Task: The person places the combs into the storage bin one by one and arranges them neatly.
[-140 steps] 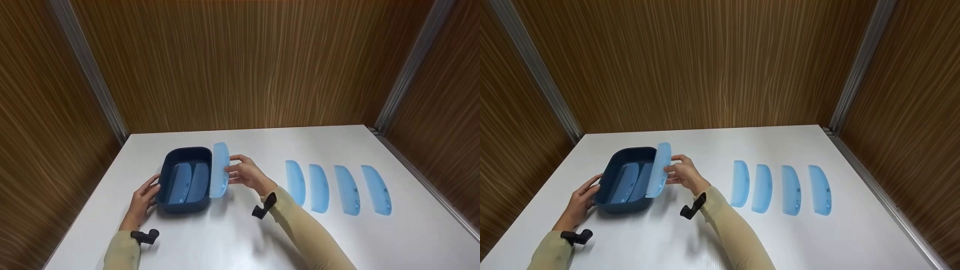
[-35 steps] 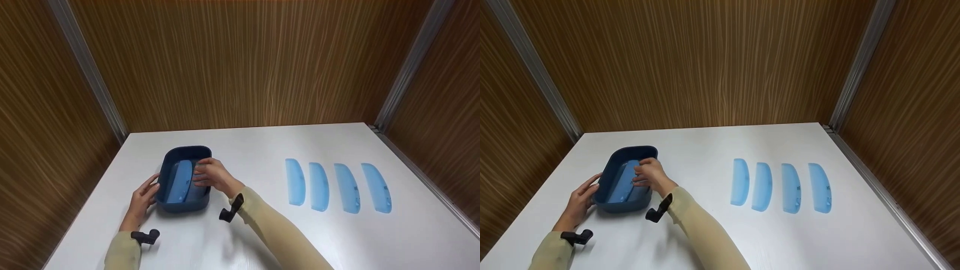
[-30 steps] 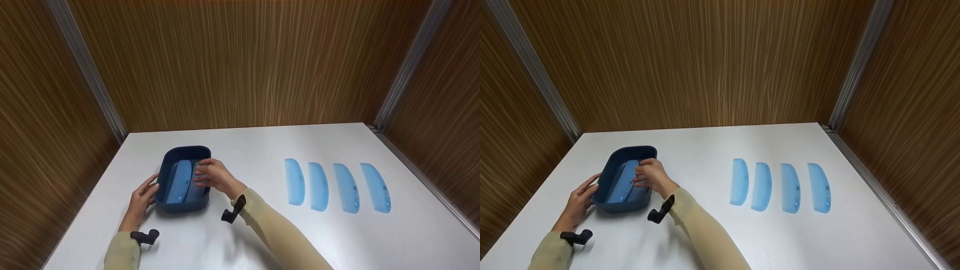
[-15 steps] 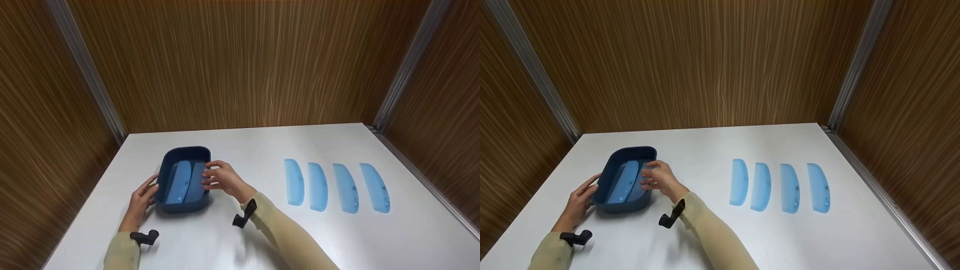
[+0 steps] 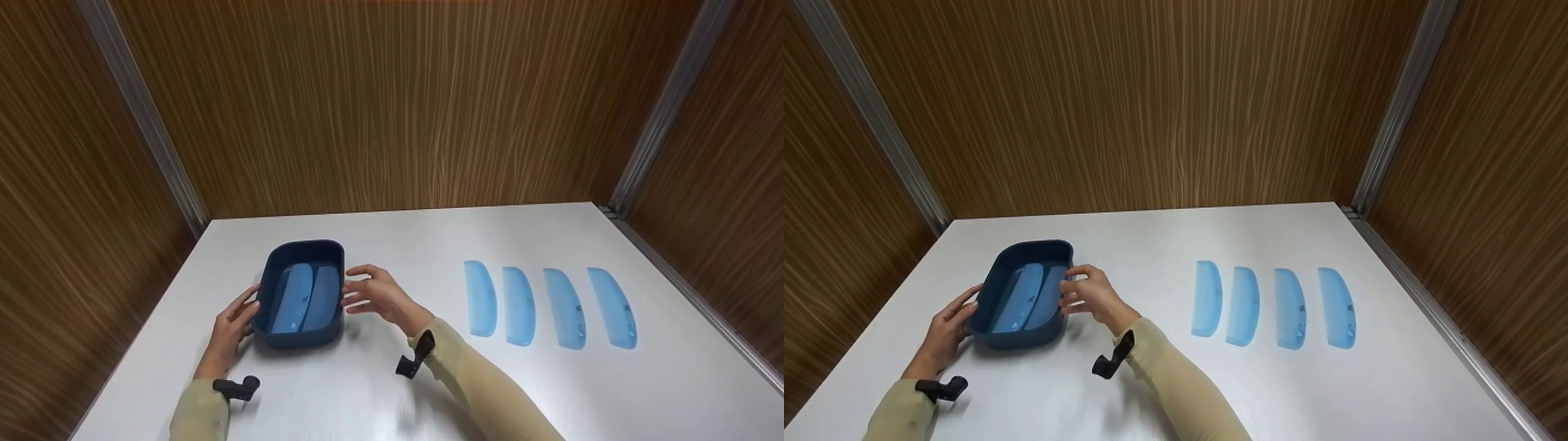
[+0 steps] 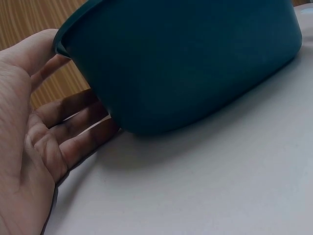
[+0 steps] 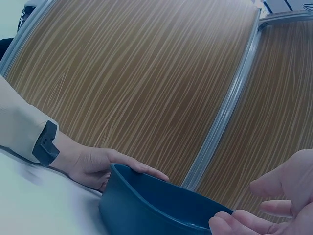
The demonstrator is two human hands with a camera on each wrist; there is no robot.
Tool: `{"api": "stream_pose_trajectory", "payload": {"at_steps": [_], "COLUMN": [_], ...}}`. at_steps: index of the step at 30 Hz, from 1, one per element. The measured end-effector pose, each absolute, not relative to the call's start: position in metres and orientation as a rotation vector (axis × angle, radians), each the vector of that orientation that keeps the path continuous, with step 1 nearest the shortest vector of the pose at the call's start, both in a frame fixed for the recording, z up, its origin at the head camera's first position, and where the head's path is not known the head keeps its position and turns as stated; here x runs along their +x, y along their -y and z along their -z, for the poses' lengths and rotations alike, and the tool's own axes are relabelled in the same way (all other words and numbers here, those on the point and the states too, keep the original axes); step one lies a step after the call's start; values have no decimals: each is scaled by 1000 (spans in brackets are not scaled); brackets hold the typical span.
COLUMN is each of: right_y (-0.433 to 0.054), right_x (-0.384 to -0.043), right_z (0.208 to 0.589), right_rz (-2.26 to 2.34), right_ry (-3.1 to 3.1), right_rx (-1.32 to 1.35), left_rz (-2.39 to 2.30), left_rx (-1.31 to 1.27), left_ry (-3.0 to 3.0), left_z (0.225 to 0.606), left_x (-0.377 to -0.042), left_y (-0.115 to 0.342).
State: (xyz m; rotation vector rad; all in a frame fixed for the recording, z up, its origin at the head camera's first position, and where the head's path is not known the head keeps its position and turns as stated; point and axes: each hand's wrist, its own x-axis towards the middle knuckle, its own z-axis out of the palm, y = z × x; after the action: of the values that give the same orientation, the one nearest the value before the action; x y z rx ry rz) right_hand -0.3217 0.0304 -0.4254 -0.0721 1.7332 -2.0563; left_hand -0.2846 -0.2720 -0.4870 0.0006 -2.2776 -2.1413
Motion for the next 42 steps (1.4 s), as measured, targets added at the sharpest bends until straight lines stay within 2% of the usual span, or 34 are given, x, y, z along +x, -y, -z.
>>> {"api": "stream_pose_trajectory", "payload": {"at_steps": [15, 22, 42], "right_y": [-56, -70, -109], "right_x": [-316, -313, -307], "right_z": [419, 422, 437], "right_rz": [2085, 2087, 2103], "right_ry": [-1740, -1745, -1769], "right_rx": [-101, -128, -126], "left_rz": [2136, 2071, 2084], "left_rx": [-22, -36, -24], "left_ry": [2297, 2307, 2314], "left_z": [480, 506, 504], "left_x": [-285, -299, -296], "left_y": [271, 281, 280]}}
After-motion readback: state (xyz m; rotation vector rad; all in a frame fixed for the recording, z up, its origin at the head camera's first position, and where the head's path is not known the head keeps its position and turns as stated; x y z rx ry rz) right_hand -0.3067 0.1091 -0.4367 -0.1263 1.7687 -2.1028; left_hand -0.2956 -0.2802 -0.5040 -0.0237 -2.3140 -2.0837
